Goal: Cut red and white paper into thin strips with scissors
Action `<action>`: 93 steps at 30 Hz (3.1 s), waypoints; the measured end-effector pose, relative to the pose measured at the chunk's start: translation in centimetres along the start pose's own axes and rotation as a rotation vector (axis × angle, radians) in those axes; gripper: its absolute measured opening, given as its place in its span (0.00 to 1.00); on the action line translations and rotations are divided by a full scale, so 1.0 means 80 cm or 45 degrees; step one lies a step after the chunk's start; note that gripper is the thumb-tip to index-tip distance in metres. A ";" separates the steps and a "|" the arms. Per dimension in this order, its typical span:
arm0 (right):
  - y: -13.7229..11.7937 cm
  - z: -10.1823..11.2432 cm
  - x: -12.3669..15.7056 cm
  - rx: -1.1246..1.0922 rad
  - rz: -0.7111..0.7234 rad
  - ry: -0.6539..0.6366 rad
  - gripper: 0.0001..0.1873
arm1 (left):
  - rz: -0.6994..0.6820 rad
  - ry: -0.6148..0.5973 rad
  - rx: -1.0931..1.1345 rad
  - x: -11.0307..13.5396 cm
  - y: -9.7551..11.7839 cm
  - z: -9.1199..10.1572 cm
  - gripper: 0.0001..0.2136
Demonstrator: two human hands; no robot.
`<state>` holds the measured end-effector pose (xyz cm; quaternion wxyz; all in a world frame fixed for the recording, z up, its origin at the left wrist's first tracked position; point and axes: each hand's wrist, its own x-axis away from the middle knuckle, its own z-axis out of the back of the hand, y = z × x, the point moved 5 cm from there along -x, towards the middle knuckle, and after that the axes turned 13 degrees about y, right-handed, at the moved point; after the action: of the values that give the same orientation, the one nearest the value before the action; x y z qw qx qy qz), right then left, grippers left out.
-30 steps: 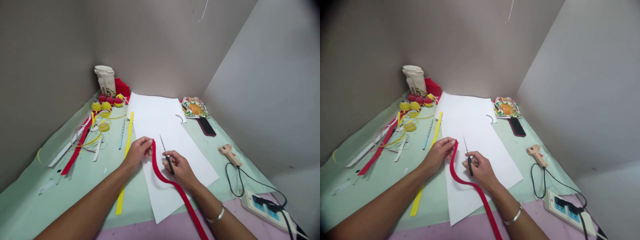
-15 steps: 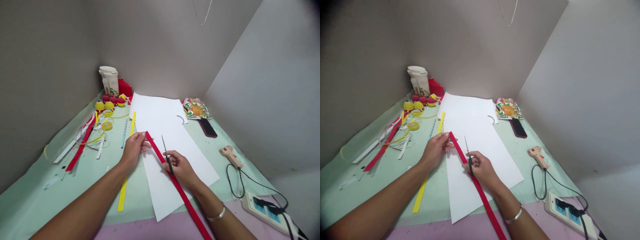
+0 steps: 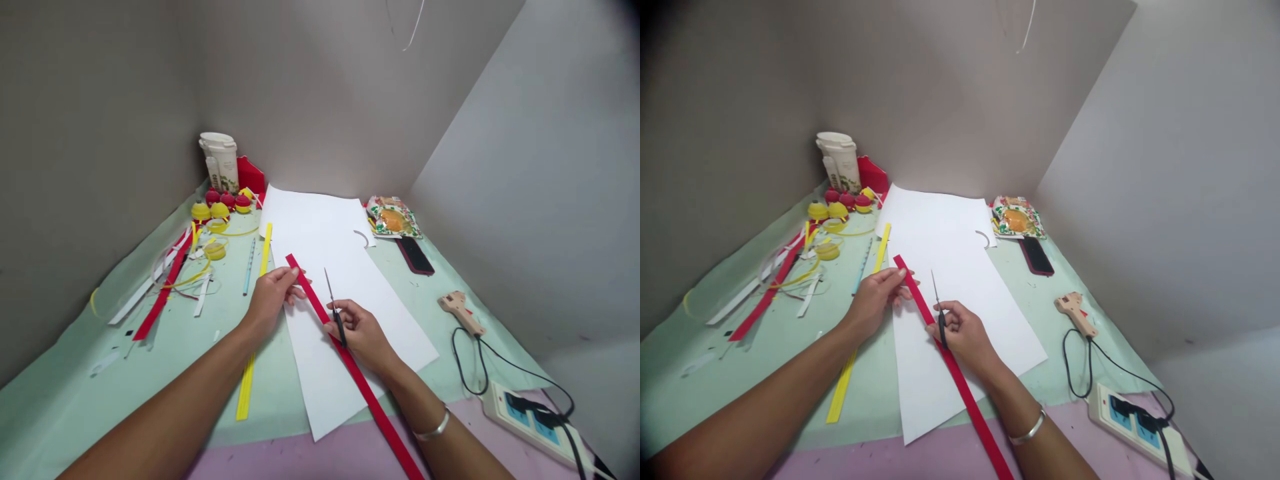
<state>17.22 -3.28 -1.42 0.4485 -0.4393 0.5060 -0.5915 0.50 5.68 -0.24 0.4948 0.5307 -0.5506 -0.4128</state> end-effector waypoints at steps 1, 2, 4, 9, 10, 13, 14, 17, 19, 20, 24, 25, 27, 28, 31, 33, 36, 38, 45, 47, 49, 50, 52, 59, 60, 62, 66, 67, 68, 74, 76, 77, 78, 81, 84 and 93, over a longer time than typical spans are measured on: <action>0.000 0.000 0.000 0.003 0.000 -0.004 0.20 | -0.009 0.041 0.017 -0.003 0.000 0.003 0.16; -0.001 0.000 0.000 0.005 0.003 -0.009 0.19 | -0.020 0.075 0.040 -0.006 0.001 0.007 0.15; -0.001 0.000 0.000 0.008 0.003 -0.017 0.19 | -0.039 0.133 0.091 -0.012 0.002 0.012 0.15; 0.002 0.001 0.001 -0.012 -0.052 -0.046 0.22 | -0.054 0.235 0.177 -0.017 0.005 0.019 0.14; 0.002 0.002 0.000 -0.016 -0.059 -0.056 0.22 | -0.055 0.253 0.189 -0.018 0.006 0.020 0.14; 0.003 0.004 -0.001 -0.030 -0.070 -0.096 0.23 | -0.070 0.310 0.208 -0.019 0.009 0.023 0.13; 0.003 0.005 -0.002 -0.035 -0.071 -0.112 0.24 | -0.081 0.328 0.208 -0.019 0.010 0.025 0.13; 0.002 0.007 -0.003 -0.045 -0.073 -0.156 0.24 | -0.114 0.380 0.196 -0.021 0.010 0.028 0.12; 0.002 0.008 -0.003 -0.047 -0.084 -0.190 0.24 | -0.134 0.421 0.189 -0.022 0.010 0.031 0.11; 0.002 0.008 -0.004 -0.050 -0.092 -0.202 0.24 | -0.145 0.437 0.188 -0.023 0.009 0.033 0.11; 0.003 0.012 -0.006 -0.107 -0.144 -0.225 0.24 | -0.167 0.499 0.216 -0.024 0.011 0.037 0.10; 0.004 0.014 -0.007 -0.126 -0.161 -0.229 0.24 | -0.156 0.524 0.234 -0.024 0.011 0.038 0.10; 0.003 0.017 -0.008 -0.157 -0.180 -0.231 0.24 | -0.125 0.580 0.279 -0.024 0.012 0.040 0.09; 0.002 0.018 -0.008 -0.168 -0.182 -0.228 0.24 | -0.114 0.601 0.300 -0.024 0.013 0.041 0.09; -0.001 0.022 -0.009 -0.201 -0.175 -0.215 0.24 | -0.119 0.623 0.341 -0.024 0.015 0.043 0.09; -0.003 0.022 -0.009 -0.213 -0.171 -0.209 0.24 | -0.113 0.582 0.352 -0.026 0.015 0.042 0.09; -0.003 0.019 -0.008 -0.210 -0.160 -0.180 0.23 | -0.061 0.422 0.335 -0.026 0.013 0.033 0.13; -0.002 0.018 -0.008 -0.207 -0.154 -0.148 0.24 | -0.043 0.304 0.287 -0.023 0.013 0.025 0.17; 0.002 0.012 -0.008 -0.213 -0.147 -0.070 0.26 | -0.047 -0.018 -0.069 0.006 0.005 -0.005 0.18; 0.001 0.011 -0.008 -0.240 -0.161 -0.066 0.26 | -0.039 -0.022 -0.146 0.007 0.001 -0.007 0.18; -0.001 0.010 -0.007 -0.274 -0.175 -0.068 0.26 | -0.040 0.015 -0.162 0.005 0.001 -0.004 0.16; -0.003 0.010 -0.006 -0.290 -0.179 -0.070 0.25 | -0.043 0.039 -0.157 0.002 0.003 -0.002 0.15; -0.005 0.011 -0.005 -0.308 -0.180 -0.078 0.24 | -0.044 0.087 -0.145 -0.003 0.008 0.004 0.14; -0.002 0.012 -0.005 -0.278 -0.182 -0.160 0.24 | -0.059 0.237 -0.027 -0.015 0.018 0.025 0.13; 0.000 0.012 -0.005 -0.276 -0.188 -0.164 0.25 | -0.063 0.248 -0.014 -0.015 0.018 0.027 0.14; 0.003 0.012 -0.006 -0.273 -0.196 -0.166 0.25 | -0.067 0.266 -0.002 -0.017 0.017 0.031 0.14; 0.007 0.012 -0.008 -0.271 -0.176 -0.179 0.26 | -0.092 0.304 0.048 -0.022 0.018 0.038 0.13; 0.007 0.012 -0.008 -0.264 -0.170 -0.180 0.26 | -0.092 0.305 0.067 -0.023 0.018 0.039 0.13; 0.007 0.012 -0.008 -0.252 -0.167 -0.175 0.26 | -0.085 0.300 0.085 -0.023 0.018 0.040 0.13; 0.006 0.011 -0.007 -0.186 -0.162 -0.130 0.26 | 0.081 0.026 0.093 0.011 0.015 0.015 0.17; 0.004 0.010 -0.006 -0.183 -0.145 -0.117 0.26 | 0.186 -0.076 0.048 0.037 0.008 0.004 0.18; 0.003 0.009 -0.005 -0.185 -0.140 -0.113 0.27 | 0.229 -0.120 0.018 0.050 0.004 -0.002 0.18; 0.002 0.008 -0.004 -0.189 -0.138 -0.114 0.27 | 0.259 -0.145 -0.012 0.062 -0.001 -0.006 0.18; -0.002 0.004 0.001 -0.209 -0.143 -0.144 0.26 | 0.301 -0.144 -0.076 0.086 -0.015 -0.010 0.17; -0.003 -0.005 0.008 -0.245 -0.155 -0.208 0.26 | 0.331 -0.094 -0.110 0.091 -0.028 -0.008 0.15; 0.000 -0.020 0.021 -0.231 -0.111 -0.264 0.24 | 0.410 -0.053 -0.023 0.099 -0.017 -0.003 0.13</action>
<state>15.32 -4.61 -1.46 0.4306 -0.5584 0.4888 -0.5137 1.39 -2.31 -0.69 0.5479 0.4225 -0.6348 -0.3440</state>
